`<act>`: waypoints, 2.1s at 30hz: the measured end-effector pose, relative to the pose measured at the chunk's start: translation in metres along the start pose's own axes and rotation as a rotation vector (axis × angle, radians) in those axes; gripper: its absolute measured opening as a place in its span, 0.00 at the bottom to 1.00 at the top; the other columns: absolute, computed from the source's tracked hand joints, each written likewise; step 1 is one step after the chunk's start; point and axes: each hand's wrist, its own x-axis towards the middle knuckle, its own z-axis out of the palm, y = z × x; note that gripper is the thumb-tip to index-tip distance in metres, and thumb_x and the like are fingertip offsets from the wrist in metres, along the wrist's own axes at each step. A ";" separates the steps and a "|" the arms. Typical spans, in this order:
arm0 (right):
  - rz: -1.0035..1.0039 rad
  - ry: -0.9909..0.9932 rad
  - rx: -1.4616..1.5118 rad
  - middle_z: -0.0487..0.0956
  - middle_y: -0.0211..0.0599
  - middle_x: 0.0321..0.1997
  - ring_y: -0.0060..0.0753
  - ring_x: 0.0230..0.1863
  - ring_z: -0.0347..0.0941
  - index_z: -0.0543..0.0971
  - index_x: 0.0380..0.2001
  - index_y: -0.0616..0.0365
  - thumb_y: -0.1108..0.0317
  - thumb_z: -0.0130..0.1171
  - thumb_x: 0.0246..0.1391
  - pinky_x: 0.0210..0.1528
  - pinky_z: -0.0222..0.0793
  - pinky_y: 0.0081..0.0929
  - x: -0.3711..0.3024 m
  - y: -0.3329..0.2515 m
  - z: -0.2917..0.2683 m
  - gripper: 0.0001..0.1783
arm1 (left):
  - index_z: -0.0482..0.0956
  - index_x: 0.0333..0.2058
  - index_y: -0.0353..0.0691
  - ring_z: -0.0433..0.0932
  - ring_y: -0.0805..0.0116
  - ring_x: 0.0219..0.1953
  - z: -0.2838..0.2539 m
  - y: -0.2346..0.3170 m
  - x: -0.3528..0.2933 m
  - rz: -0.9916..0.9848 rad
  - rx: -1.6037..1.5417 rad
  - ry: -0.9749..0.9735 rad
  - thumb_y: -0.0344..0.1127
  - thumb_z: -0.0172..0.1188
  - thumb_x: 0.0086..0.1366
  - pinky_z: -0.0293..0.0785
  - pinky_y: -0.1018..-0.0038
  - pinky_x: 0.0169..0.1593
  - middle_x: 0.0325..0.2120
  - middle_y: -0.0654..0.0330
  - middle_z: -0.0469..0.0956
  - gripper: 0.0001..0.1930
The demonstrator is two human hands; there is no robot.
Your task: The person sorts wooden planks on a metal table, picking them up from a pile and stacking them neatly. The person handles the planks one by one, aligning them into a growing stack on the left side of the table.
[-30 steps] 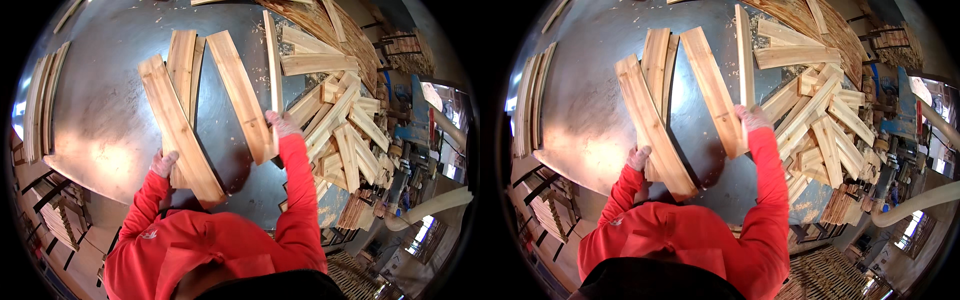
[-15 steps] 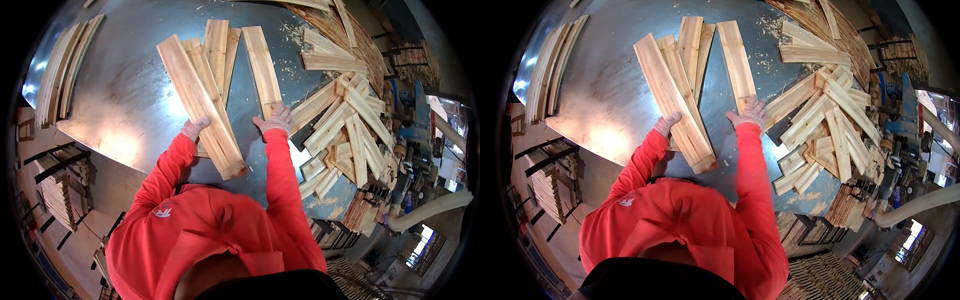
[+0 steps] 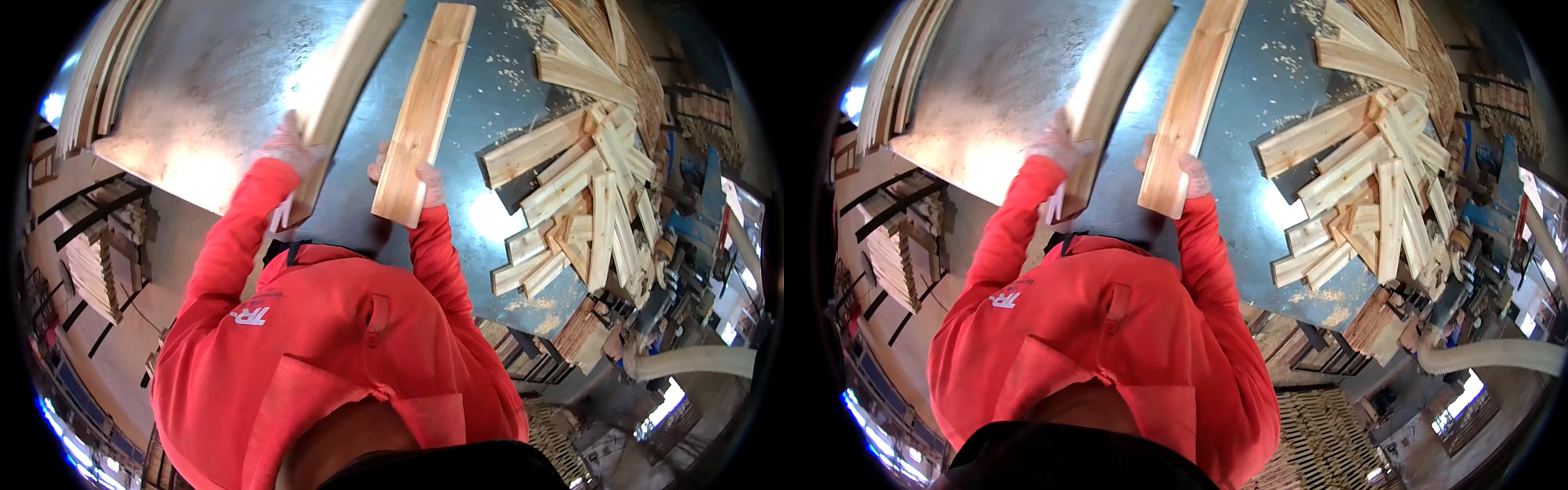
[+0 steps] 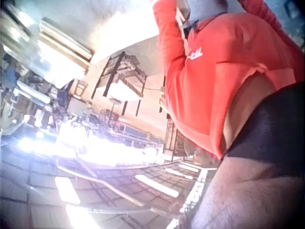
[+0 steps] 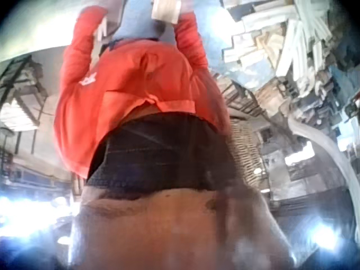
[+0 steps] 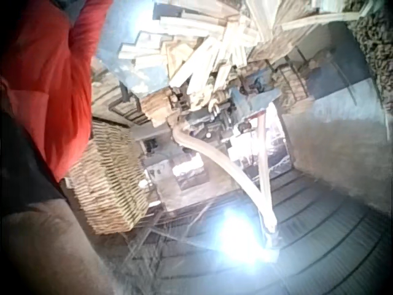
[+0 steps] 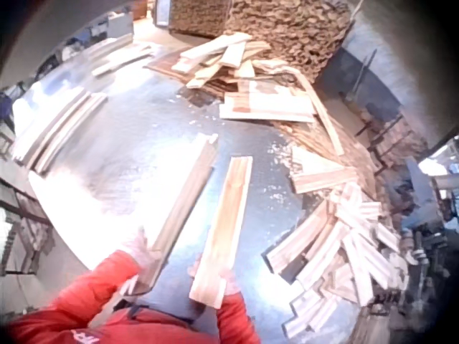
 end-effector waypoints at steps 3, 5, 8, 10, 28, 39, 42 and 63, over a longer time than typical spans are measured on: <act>-0.112 0.318 -0.678 0.74 0.43 0.43 0.36 0.41 0.71 0.62 0.61 0.60 0.47 0.70 0.42 0.43 0.72 0.32 0.011 0.035 -0.064 0.47 | 0.51 0.65 0.36 0.70 0.46 0.58 0.002 0.011 0.001 0.013 -0.017 0.012 0.62 0.64 0.50 0.68 0.59 0.58 0.58 0.41 0.66 0.52; -0.017 0.434 -1.387 0.73 0.54 0.52 0.49 0.49 0.73 0.52 0.69 0.54 0.44 0.60 0.53 0.52 0.71 0.37 0.012 0.053 -0.027 0.48 | 0.48 0.66 0.36 0.69 0.47 0.58 0.021 -0.011 0.007 0.035 -0.055 0.046 0.66 0.62 0.49 0.66 0.58 0.59 0.58 0.40 0.65 0.56; 0.077 0.213 -2.075 0.71 0.57 0.58 0.57 0.56 0.70 0.58 0.66 0.52 0.47 0.54 0.57 0.59 0.66 0.40 0.020 0.059 0.011 0.39 | 0.41 0.68 0.37 0.63 0.46 0.62 0.011 0.012 -0.017 0.037 0.034 -0.021 0.68 0.62 0.47 0.64 0.56 0.61 0.62 0.42 0.60 0.61; 0.226 0.090 -2.093 0.72 0.57 0.57 0.57 0.58 0.68 0.64 0.63 0.58 0.48 0.52 0.59 0.61 0.63 0.39 0.026 0.052 0.035 0.35 | 0.37 0.69 0.37 0.61 0.46 0.64 0.019 0.014 -0.015 0.058 0.149 0.022 0.66 0.64 0.47 0.63 0.57 0.62 0.64 0.44 0.55 0.62; -0.014 0.313 -1.596 0.63 0.62 0.65 0.57 0.62 0.64 0.42 0.69 0.62 0.50 0.57 0.54 0.62 0.62 0.37 0.045 0.087 0.000 0.51 | 0.65 0.61 0.40 0.78 0.62 0.46 0.023 -0.063 0.046 -0.212 -0.591 -0.453 0.54 0.52 0.65 0.71 0.71 0.51 0.47 0.47 0.78 0.32; 0.063 0.142 -1.934 0.66 0.53 0.64 0.56 0.62 0.64 0.57 0.67 0.56 0.49 0.53 0.57 0.63 0.61 0.41 -0.004 0.078 0.004 0.39 | 0.36 0.70 0.48 0.66 0.45 0.59 -0.029 0.017 0.002 -0.039 0.003 -0.028 0.50 0.65 0.50 0.64 0.56 0.61 0.61 0.42 0.57 0.56; -0.071 0.309 -1.758 0.68 0.53 0.63 0.53 0.63 0.65 0.61 0.65 0.59 0.52 0.54 0.57 0.64 0.60 0.39 -0.030 0.082 -0.040 0.36 | 0.39 0.69 0.46 0.67 0.44 0.58 -0.056 -0.047 0.020 -0.007 0.008 0.198 0.48 0.67 0.47 0.66 0.58 0.60 0.59 0.41 0.61 0.57; -0.423 1.645 -1.519 0.74 0.45 0.56 0.39 0.54 0.72 0.59 0.66 0.60 0.66 0.57 0.58 0.57 0.66 0.26 -0.269 -0.168 -0.137 0.35 | 0.55 0.67 0.41 0.64 0.53 0.64 -0.042 0.014 0.097 0.469 -0.265 0.101 0.36 0.62 0.61 0.61 0.64 0.65 0.63 0.44 0.62 0.37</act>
